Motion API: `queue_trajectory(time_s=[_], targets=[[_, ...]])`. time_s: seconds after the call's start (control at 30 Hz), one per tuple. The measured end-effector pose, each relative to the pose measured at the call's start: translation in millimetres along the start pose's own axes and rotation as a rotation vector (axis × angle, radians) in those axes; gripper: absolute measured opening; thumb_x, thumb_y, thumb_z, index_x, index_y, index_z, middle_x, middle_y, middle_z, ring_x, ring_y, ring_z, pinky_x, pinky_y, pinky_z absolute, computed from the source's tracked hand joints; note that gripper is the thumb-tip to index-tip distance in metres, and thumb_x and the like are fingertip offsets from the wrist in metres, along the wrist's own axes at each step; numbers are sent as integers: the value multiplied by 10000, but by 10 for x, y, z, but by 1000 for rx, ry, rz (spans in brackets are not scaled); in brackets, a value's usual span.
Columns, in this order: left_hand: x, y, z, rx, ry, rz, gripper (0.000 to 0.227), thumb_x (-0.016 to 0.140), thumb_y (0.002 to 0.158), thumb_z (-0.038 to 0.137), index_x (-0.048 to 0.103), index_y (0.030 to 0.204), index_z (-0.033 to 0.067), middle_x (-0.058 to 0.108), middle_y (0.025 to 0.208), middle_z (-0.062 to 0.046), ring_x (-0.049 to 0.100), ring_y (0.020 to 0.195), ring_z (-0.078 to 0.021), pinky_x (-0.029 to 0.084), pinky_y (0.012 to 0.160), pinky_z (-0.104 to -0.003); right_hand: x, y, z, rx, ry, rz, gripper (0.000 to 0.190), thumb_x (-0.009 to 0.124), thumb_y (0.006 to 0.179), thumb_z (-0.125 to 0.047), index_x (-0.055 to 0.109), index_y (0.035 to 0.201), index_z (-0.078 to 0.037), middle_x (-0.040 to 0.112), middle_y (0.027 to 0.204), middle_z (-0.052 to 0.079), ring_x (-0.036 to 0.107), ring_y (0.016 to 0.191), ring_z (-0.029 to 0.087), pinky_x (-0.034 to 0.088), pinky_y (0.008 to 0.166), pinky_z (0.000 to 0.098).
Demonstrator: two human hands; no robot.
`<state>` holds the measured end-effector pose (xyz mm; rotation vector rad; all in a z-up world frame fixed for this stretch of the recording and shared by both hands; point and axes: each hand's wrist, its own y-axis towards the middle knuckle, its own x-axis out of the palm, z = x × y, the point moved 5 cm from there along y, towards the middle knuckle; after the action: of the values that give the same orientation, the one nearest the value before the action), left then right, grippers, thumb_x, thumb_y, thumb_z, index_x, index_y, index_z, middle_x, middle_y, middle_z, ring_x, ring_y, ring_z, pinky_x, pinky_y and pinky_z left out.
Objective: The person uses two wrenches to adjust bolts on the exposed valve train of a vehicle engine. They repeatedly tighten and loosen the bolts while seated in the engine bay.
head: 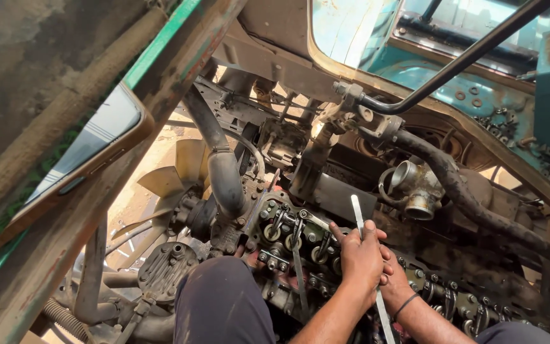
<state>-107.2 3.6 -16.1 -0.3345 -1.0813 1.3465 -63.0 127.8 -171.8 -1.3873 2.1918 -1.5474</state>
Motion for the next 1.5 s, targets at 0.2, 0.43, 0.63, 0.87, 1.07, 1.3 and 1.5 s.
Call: queue_trajectory(time_s=[0.2, 0.43, 0.63, 0.87, 1.07, 1.3, 1.5], targets=[[-17, -4, -9, -3, 26, 27, 432, 434, 1071, 486, 609, 1032, 94, 555, 621, 2, 468, 369, -89, 318, 330, -233, 761, -464, -298, -297, -378, -626, 416, 327, 1093, -167, 604, 1399, -122, 417, 625, -71, 368, 389, -2, 344, 309, 169], [26, -62, 95, 41, 74, -19, 435, 416, 1085, 477, 619, 1042, 95, 551, 618, 10, 456, 375, -77, 313, 340, -218, 114, -69, -103, -417, -421, -191, 217, 355, 1153, -248, 444, 1071, -67, 366, 684, -68, 353, 484, 19, 330, 411, 164], [-14, 39, 92, 111, 33, -71, 440, 363, 1103, 431, 627, 1084, 79, 563, 627, 7, 453, 385, -71, 332, 336, -213, 347, -257, -232, -1066, -1556, -123, 291, 474, 938, -123, 533, 1208, -32, 481, 875, 12, 509, 729, 142, 493, 687, 250], [45, 20, 241, 183, -171, -220, 345, 440, 1077, 202, 565, 1380, 94, 658, 787, -70, 660, 593, -164, 556, 482, -286, 897, -1526, -748, -824, -1230, 213, 363, 521, 958, -144, 697, 1263, -55, 746, 944, 17, 716, 777, 103, 531, 704, 232], [351, -265, -328, 360, 163, -276, 349, 521, 1063, 248, 629, 1362, 103, 731, 1034, -87, 713, 867, -199, 579, 739, -363, 369, -2077, -257, -261, -446, 105, 451, 456, 1049, -386, 633, 1295, -52, 706, 906, 76, 652, 636, 184, 566, 593, 325], [159, -844, -793, 838, 919, -180, 307, 604, 1042, 308, 758, 1101, 49, 672, 1330, -130, 528, 1257, -316, 413, 1050, -490, -317, -1942, 443, -417, -313, 37, 401, 559, 991, -271, 571, 1345, -84, 710, 940, 85, 643, 641, 159, 514, 518, 319], [-360, -801, -572, 288, 641, 185, 355, 611, 983, 324, 697, 1152, 24, 726, 1154, -332, 697, 1041, -432, 543, 935, -500, 14, -2272, 427, -256, -350, 47, 371, 464, 1044, -311, 580, 1246, -22, 710, 967, 122, 729, 720, 245, 617, 611, 369]])
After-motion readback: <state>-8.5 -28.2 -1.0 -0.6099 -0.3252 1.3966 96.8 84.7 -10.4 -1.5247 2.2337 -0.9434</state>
